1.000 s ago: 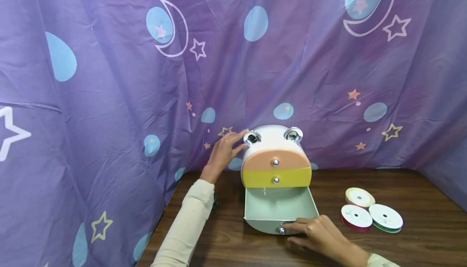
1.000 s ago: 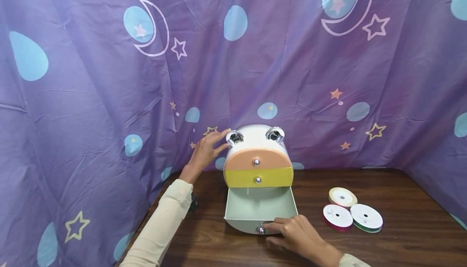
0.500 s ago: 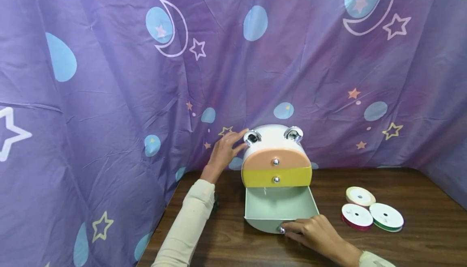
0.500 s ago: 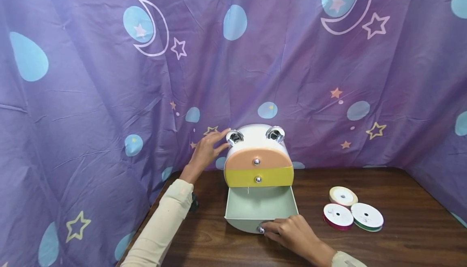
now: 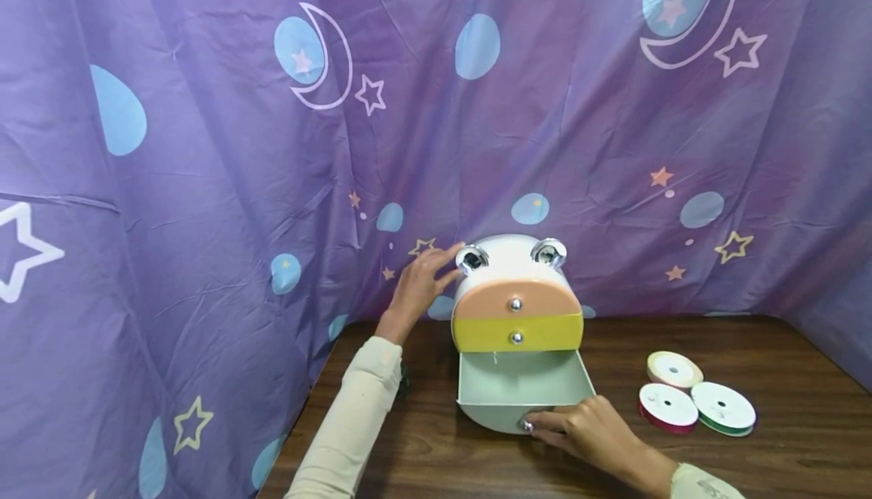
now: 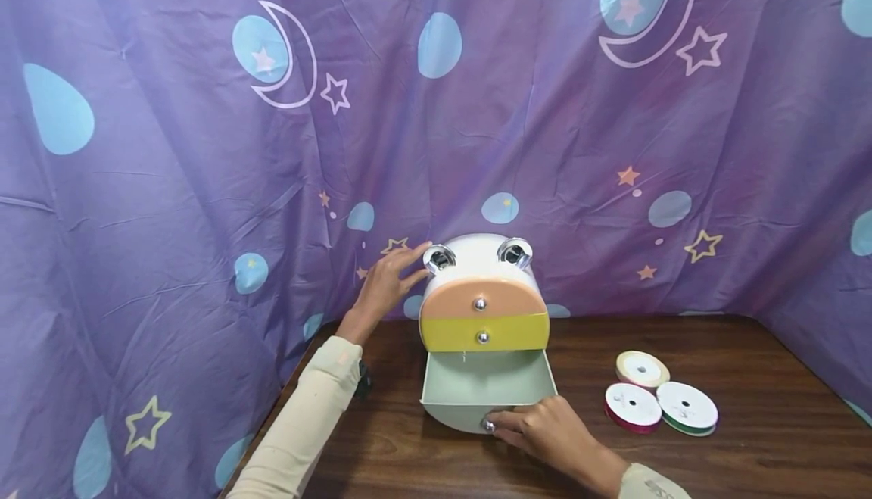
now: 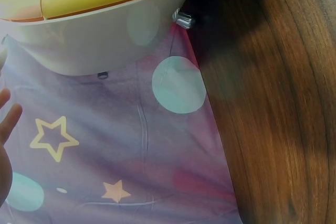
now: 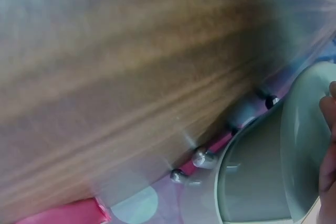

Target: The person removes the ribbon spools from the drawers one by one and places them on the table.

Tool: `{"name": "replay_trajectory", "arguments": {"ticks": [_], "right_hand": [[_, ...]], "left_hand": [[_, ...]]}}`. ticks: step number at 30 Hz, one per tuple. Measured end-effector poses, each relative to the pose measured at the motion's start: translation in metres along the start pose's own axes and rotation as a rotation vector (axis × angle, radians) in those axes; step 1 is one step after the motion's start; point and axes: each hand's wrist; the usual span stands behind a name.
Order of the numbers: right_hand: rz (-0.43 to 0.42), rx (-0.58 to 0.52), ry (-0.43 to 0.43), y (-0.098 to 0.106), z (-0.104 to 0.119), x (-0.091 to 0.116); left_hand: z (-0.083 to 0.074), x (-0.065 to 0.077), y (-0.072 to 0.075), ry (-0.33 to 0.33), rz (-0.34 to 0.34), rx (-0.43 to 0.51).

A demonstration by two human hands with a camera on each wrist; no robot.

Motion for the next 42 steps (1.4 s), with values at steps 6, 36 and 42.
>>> {"name": "replay_trajectory", "arguments": {"ticks": [6,36,42], "right_hand": [[-0.022,-0.019,0.030,0.000,-0.005,-0.005],[-0.052,0.037,-0.038,-0.015,-0.059,-0.012],[-0.036,0.057,-0.077,-0.021,-0.066,-0.009]], "left_hand": [[-0.001,0.001,0.000,0.004,0.004,0.000],[0.003,-0.002,0.001,0.022,0.022,0.002],[0.001,0.000,-0.001,0.018,0.017,0.007]]}}
Point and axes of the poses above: each hand's wrist, its own x-axis away from the middle knuckle, its own y-axis out of the back of the hand, z = x × y, and after that the axes turned 9 degrees about -x, right-handed
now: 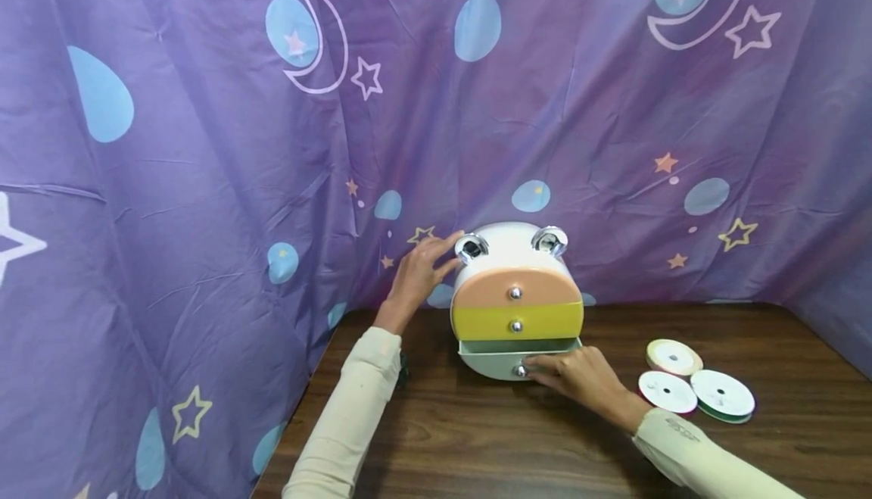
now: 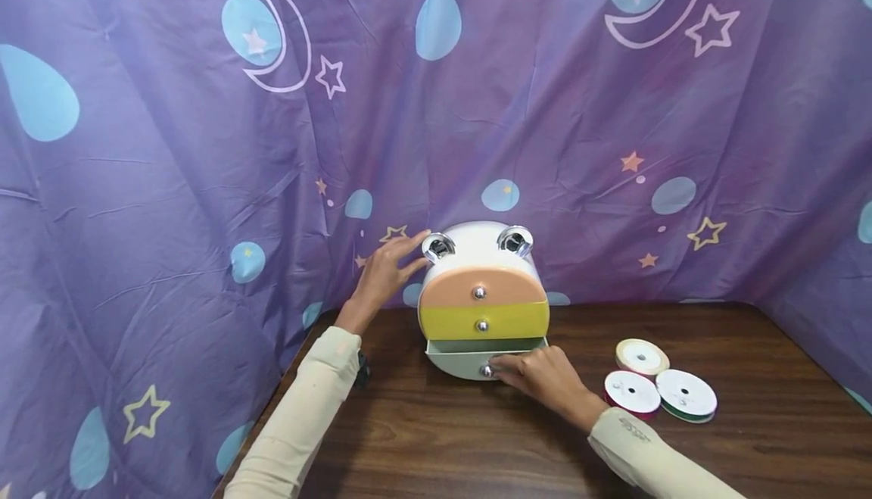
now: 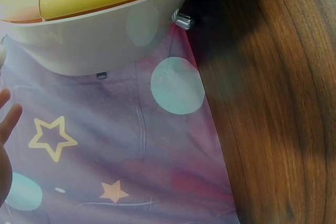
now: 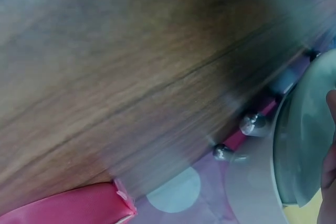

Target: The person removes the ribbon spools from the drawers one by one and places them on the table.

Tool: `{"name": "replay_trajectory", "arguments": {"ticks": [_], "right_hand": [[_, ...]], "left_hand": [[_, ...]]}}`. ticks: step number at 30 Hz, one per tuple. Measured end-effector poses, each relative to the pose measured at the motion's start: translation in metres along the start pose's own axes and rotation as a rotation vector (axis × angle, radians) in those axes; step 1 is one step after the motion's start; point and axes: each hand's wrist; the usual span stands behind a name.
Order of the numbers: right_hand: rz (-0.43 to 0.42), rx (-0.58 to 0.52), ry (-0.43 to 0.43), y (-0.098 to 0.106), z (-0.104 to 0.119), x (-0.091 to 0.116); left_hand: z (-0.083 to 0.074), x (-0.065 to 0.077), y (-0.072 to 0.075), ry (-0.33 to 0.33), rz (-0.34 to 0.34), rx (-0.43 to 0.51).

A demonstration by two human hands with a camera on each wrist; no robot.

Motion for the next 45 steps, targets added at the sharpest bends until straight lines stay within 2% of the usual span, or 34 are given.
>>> {"name": "replay_trajectory", "arguments": {"ticks": [10,20,28,34,45], "right_hand": [[-0.008,-0.026,-0.036,-0.007,-0.002,0.001],[0.011,0.000,-0.104,-0.009,-0.008,-0.002],[0.014,-0.021,-0.135,-0.012,-0.011,0.000],[0.022,-0.012,-0.152,-0.014,-0.012,-0.001],[0.076,-0.042,-0.202,-0.017,-0.009,-0.004]], "left_hand": [[-0.001,0.005,-0.001,-0.004,-0.008,0.001],[-0.001,0.003,-0.002,0.003,-0.006,0.016],[-0.002,0.001,-0.003,-0.010,-0.020,0.012],[0.000,0.001,-0.002,0.002,-0.002,-0.002],[0.002,0.000,-0.001,-0.009,0.006,-0.020]]}}
Point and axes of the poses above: each hand's wrist, its own x-axis away from the middle knuckle, its own y-axis out of the back of the hand, z = x × y, and after that the axes turned 9 degrees about -x, right-handed
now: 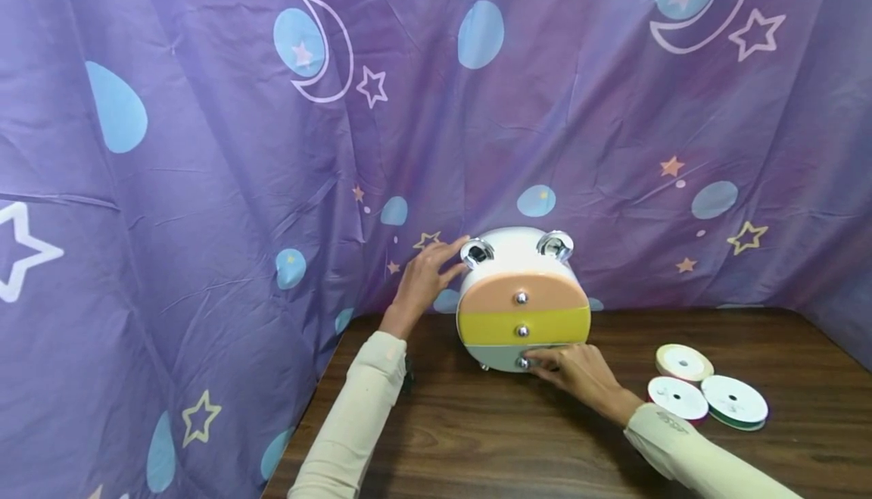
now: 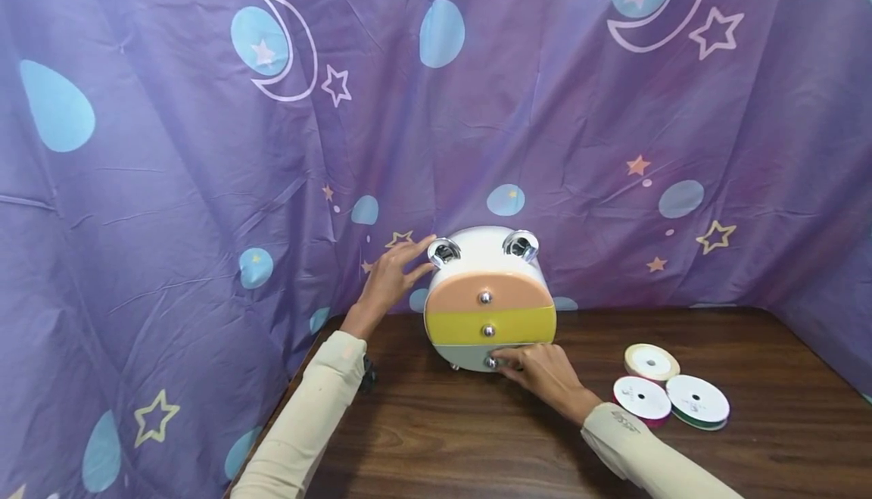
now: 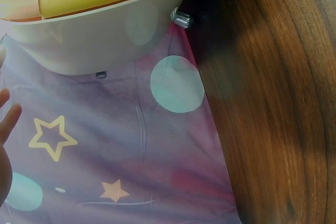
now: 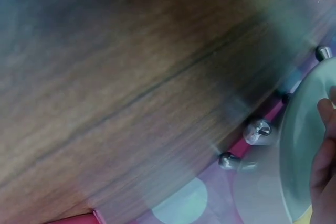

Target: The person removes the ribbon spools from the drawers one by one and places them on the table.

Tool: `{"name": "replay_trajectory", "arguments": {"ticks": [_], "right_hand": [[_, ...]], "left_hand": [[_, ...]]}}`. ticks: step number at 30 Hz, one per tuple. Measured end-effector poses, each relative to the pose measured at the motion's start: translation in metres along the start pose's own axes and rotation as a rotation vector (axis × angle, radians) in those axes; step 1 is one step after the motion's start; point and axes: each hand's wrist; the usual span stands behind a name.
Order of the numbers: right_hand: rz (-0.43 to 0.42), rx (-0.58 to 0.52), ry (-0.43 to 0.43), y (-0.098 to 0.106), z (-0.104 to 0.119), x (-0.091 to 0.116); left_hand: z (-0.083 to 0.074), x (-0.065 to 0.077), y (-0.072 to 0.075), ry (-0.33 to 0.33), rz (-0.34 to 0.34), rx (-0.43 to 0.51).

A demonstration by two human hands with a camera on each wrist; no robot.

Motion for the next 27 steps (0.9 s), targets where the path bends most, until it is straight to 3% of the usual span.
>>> {"name": "replay_trajectory", "arguments": {"ticks": [11,17,23,27], "right_hand": [[0.068,0.015,-0.050,0.007,0.001,0.000],[0.130,0.004,-0.043,0.017,0.005,0.003],[0.062,0.019,-0.038,0.047,0.001,0.007],[0.076,0.044,-0.116,0.080,-0.010,0.008]], "left_hand": [[-0.003,-0.005,-0.002,-0.024,-0.037,0.020],[-0.002,-0.004,-0.001,-0.032,-0.006,-0.005],[0.003,0.001,0.006,-0.053,0.025,-0.057],[0.011,0.006,0.016,-0.051,0.026,-0.065]]}}
Point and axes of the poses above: each hand's wrist, its own x-axis away from the middle knuckle, its own y-axis out of the back of the hand, z = x × y, and after that the axes turned 9 degrees about -x, right-handed
